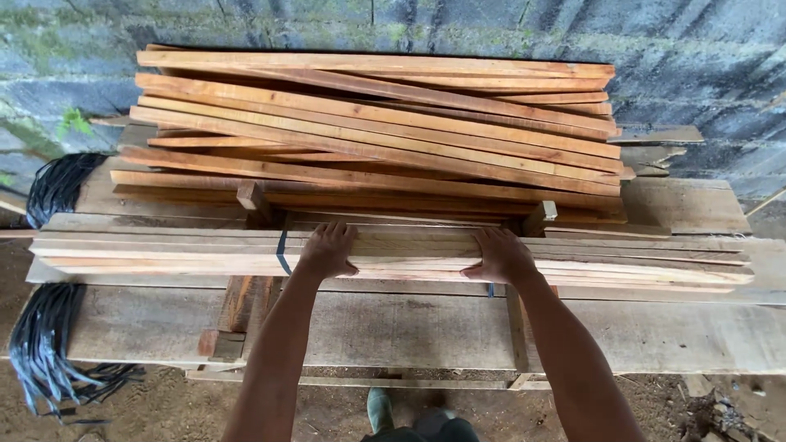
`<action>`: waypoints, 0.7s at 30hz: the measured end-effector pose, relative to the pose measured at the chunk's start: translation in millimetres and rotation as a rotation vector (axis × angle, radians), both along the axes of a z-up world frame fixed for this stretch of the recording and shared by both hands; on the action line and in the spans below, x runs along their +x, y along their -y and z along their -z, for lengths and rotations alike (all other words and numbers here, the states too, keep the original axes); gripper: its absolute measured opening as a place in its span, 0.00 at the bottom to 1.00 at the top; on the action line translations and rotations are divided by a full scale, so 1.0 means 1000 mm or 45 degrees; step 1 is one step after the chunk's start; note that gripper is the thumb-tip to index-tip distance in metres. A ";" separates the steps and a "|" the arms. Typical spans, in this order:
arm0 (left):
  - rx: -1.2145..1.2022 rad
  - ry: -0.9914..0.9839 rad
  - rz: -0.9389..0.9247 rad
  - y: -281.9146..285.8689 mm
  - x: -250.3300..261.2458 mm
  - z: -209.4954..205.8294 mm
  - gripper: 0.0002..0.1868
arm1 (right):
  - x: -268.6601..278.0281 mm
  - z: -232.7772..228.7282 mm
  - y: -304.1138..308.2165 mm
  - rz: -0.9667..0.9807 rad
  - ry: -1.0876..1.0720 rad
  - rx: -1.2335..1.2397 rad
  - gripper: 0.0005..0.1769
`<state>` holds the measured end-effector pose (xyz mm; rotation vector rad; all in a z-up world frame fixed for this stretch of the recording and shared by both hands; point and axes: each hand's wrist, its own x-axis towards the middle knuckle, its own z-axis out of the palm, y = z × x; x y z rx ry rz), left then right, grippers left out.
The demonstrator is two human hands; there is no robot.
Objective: Bundling a set of long wooden planks together using plastic straps and a hand tool.
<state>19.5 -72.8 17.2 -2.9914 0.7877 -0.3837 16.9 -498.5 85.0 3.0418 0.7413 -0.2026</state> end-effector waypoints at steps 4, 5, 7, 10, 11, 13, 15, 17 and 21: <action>0.004 -0.024 0.002 0.002 -0.003 -0.008 0.47 | 0.002 0.007 0.003 -0.001 0.007 -0.020 0.49; 0.011 -0.015 -0.014 0.002 -0.002 -0.007 0.47 | 0.002 0.004 0.002 -0.001 0.013 -0.022 0.49; 0.018 -0.015 -0.034 0.008 -0.006 -0.004 0.47 | -0.001 0.005 0.005 -0.006 0.009 -0.023 0.48; -0.044 0.038 -0.089 0.009 -0.013 -0.007 0.44 | -0.001 0.008 0.003 -0.019 0.034 0.010 0.47; -0.049 0.084 -0.093 0.008 -0.014 -0.008 0.44 | -0.002 0.006 0.002 -0.010 0.033 0.015 0.47; -0.064 0.129 -0.104 0.011 -0.018 -0.007 0.44 | -0.008 0.001 0.002 -0.009 0.030 0.011 0.47; -0.054 0.117 -0.100 0.012 -0.017 -0.007 0.47 | -0.011 -0.006 0.001 -0.022 0.097 0.060 0.47; -0.060 0.079 -0.127 0.011 -0.009 0.001 0.49 | -0.003 -0.006 0.002 -0.022 0.074 0.057 0.47; -0.059 0.006 -0.162 0.011 -0.013 0.008 0.51 | -0.009 0.007 0.002 -0.003 0.122 0.051 0.49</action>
